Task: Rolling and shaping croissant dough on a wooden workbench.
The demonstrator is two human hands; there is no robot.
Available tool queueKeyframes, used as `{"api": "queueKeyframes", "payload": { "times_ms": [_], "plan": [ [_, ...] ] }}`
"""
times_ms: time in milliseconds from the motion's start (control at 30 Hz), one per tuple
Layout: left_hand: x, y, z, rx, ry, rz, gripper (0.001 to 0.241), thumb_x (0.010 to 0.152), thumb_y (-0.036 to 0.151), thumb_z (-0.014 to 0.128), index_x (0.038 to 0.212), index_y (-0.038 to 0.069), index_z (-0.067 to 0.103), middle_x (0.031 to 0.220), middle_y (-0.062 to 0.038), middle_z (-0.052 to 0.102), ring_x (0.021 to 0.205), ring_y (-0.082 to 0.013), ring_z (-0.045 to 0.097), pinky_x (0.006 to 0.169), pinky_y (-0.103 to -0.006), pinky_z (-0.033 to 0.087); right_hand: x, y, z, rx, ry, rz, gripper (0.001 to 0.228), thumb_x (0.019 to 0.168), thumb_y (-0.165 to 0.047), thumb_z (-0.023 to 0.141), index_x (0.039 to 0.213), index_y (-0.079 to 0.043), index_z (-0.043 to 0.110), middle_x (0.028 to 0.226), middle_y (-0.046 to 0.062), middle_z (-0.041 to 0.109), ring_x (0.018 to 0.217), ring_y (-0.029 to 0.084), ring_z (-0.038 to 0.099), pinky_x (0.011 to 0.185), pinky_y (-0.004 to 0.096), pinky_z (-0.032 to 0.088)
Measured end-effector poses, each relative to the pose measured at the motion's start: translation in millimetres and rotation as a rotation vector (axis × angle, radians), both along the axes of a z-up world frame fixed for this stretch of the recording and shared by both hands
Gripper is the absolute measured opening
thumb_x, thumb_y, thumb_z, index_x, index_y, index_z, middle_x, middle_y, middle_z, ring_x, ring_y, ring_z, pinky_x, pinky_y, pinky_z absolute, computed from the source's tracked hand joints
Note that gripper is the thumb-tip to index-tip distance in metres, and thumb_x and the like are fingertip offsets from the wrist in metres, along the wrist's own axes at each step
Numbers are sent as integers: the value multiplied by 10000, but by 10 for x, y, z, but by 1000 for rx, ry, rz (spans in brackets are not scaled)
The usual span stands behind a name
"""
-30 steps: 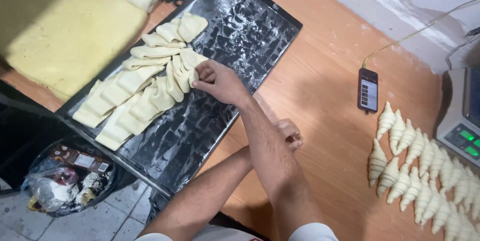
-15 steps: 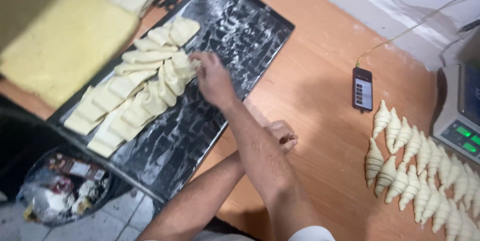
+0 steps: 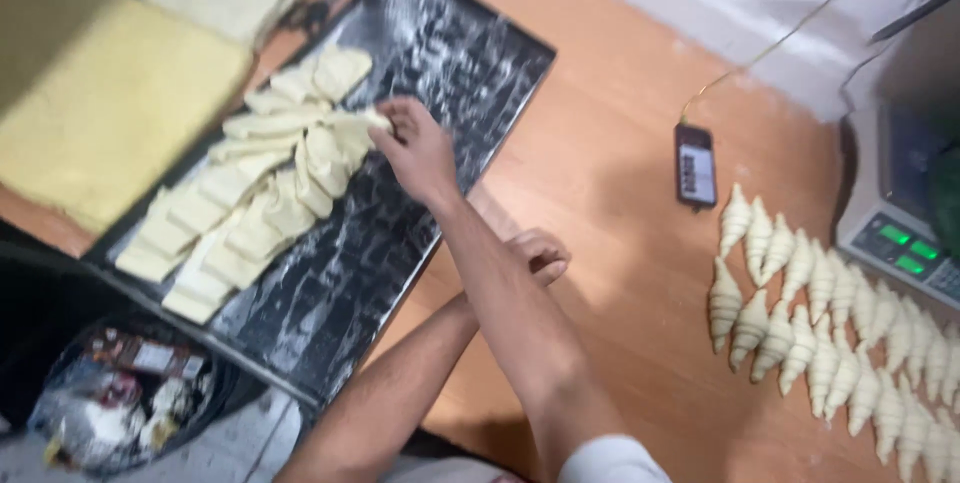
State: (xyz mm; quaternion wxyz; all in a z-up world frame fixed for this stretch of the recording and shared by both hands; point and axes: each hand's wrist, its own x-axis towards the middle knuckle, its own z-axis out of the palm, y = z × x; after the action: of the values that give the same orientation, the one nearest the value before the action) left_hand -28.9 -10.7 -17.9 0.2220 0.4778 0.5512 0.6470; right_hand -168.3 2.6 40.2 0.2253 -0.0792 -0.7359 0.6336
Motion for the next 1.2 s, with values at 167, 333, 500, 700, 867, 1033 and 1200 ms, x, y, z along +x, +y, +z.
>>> {"api": "queueKeyframes", "payload": {
  "times_ms": [167,333,500,700,867,1033,1200],
  "plan": [
    [-36,-10,-328,1,-468,74,373,1052,311,563,1252,10,657,1121,-91,668,978,-175,612,812,-349,516,1111,242,541,-253,85,6,401,958,-102,719,1303,16,551,1297,161,664,1171,223,665,951,368,588],
    [343,-489,507,83,-1374,-134,503,1059,359,401,1410,19,520,1312,-141,667,1205,-274,667,1089,-434,541,2668,634,466,-251,29,-141,382,988,-104,721,1306,29,557,1297,192,660,1180,213,663,966,332,585],
    [874,-738,600,-41,-1507,-380,791,1052,605,265,1446,-46,482,1438,-215,570,1281,-302,614,1098,-478,495,3563,377,791,947,-257,-514,393,888,-139,773,1229,-10,625,1229,209,656,1069,374,642,865,428,562],
    [1221,-913,257,-217,-1409,-529,670,1102,550,311,1415,-11,503,1312,-154,637,1232,-261,627,1085,-453,501,3843,23,805,777,-215,-212,321,749,-173,828,1048,-98,739,998,119,682,939,341,664,805,430,547],
    [1414,-1001,229,-390,-1154,-312,594,1086,477,387,1397,-2,551,1264,-107,652,1182,-188,614,1032,-372,485,4106,-130,477,373,-189,-314,189,881,-129,782,1054,-82,721,1037,95,718,933,245,681,810,363,572],
    [1487,-839,360,-464,-1194,-102,597,975,491,386,1294,27,584,1148,-64,723,1027,-134,719,904,-279,597,4407,-53,-245,-510,-40,-405,221,1007,-119,638,1200,-13,658,1106,80,714,988,159,674,900,312,556],
    [1200,-736,222,-625,-1083,58,494,1065,520,501,1147,53,638,652,49,436,491,-87,323,412,-262,234,4993,447,-395,-697,172,-893,252,1098,-169,487,1247,-13,618,1167,157,686,933,217,641,878,364,525]
  ]
}}
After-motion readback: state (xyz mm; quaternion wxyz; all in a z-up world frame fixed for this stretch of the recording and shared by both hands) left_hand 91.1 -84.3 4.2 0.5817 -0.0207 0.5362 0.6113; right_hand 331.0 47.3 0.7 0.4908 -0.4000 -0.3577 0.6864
